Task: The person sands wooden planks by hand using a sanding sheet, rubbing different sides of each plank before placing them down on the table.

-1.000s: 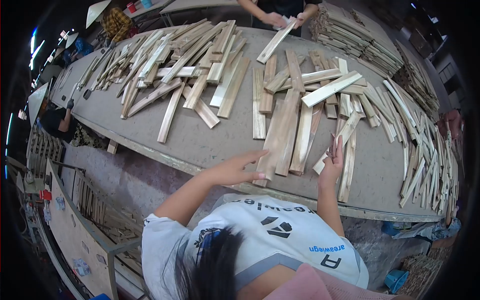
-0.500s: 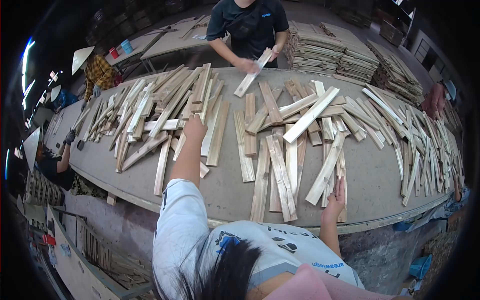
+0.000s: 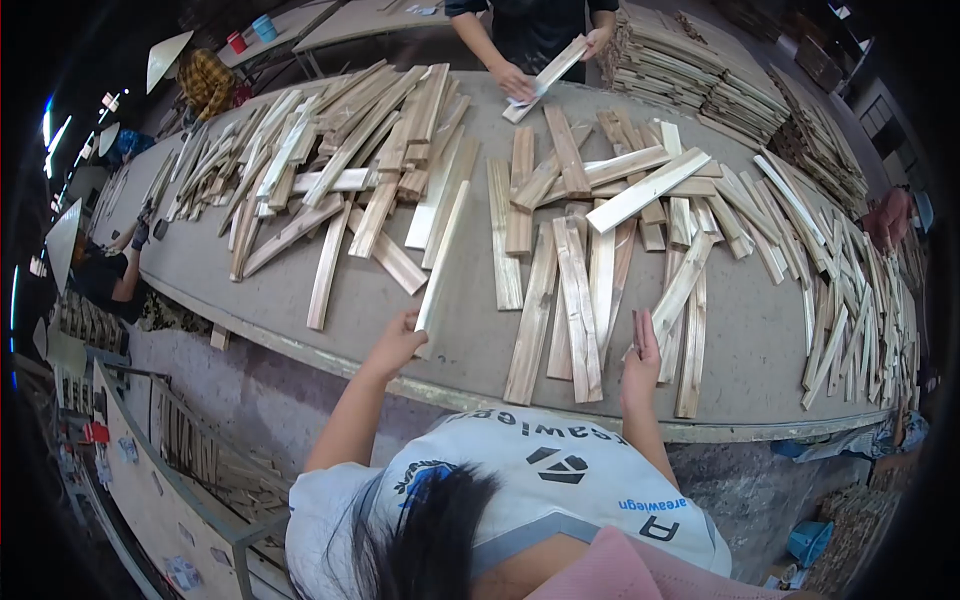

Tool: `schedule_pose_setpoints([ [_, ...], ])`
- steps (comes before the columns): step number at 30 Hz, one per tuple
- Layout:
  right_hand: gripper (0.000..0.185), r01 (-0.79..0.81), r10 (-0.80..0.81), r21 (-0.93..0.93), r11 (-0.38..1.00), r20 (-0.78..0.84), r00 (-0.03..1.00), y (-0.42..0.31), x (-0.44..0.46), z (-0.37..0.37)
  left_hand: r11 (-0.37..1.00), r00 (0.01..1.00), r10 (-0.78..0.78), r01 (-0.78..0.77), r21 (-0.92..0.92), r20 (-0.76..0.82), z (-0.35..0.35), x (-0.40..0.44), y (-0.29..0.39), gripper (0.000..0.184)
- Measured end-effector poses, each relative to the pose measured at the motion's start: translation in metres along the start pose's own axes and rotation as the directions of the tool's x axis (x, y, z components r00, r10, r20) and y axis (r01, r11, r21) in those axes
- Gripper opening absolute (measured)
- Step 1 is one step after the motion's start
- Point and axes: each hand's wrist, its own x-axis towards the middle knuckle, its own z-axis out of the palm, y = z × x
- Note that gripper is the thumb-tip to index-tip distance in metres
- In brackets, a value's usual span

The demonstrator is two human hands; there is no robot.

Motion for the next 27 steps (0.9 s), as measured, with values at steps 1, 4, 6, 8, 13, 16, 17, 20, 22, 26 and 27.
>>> schedule_pose_setpoints([
  [1, 0.082, 0.002, 0.001, -0.044, 0.999, 0.065, 0.998, -0.002, -0.003, 0.009, 0.757, 0.906, -0.264, 0.407, -0.512, 0.329, 0.005, -0.015, -0.013, 0.068],
  [4, 0.084, 0.061, -0.027, -0.137, 0.989, 0.237, 0.971, 0.008, -0.001, 0.025, 0.612, 0.851, -0.275, 0.514, -0.601, 0.447, 0.021, -0.070, -0.015, 0.057],
  [6, 0.086, 0.115, -0.050, -0.175, 0.978, 0.339, 0.939, 0.016, -0.004, 0.035, 0.740, 0.889, -0.312, 0.449, -0.501, 0.335, 0.033, -0.092, -0.012, 0.055],
  [8, 0.086, 0.109, -0.040, -0.131, 0.985, 0.440, 0.897, 0.017, -0.008, 0.046, 0.905, 0.946, -0.108, 0.221, -0.364, 0.304, 0.036, -0.107, -0.015, 0.059],
  [13, 0.086, 0.156, -0.098, -0.105, 0.982, 0.419, 0.903, 0.004, -0.009, 0.052, 0.912, 0.961, -0.090, 0.186, -0.365, 0.263, 0.045, -0.123, 0.026, 0.068],
  [16, 0.083, 0.149, -0.150, 0.017, 0.989, 0.117, 0.982, -0.004, -0.001, 0.037, 0.974, 0.932, 0.228, -0.219, -0.065, 0.282, 0.084, -0.097, 0.072, 0.080],
  [17, 0.083, 0.156, -0.157, 0.061, 0.986, 0.008, 0.988, -0.007, 0.002, 0.033, 0.950, 0.875, 0.312, -0.298, -0.097, 0.369, 0.103, -0.088, 0.086, 0.084],
  [20, 0.080, 0.192, -0.171, 0.116, 0.975, -0.172, 0.970, -0.021, 0.009, 0.015, 0.929, 0.688, 0.363, -0.211, -0.305, 0.628, 0.138, -0.080, 0.126, 0.089],
  [22, 0.077, 0.218, -0.186, 0.120, 0.968, -0.232, 0.955, -0.023, 0.013, -0.002, 0.899, 0.459, 0.378, -0.388, -0.201, 0.804, 0.143, -0.062, 0.131, 0.089],
  [26, 0.078, 0.228, -0.182, 0.076, 0.971, -0.388, 0.903, -0.016, 0.001, -0.027, 0.786, 0.744, 0.445, -0.592, 0.181, 0.499, 0.105, 0.034, 0.130, 0.063],
  [27, 0.077, 0.181, -0.145, 0.037, 0.983, -0.450, 0.881, -0.015, -0.005, -0.030, 0.740, 0.778, 0.501, -0.612, 0.279, 0.379, 0.086, 0.064, 0.137, 0.058],
])
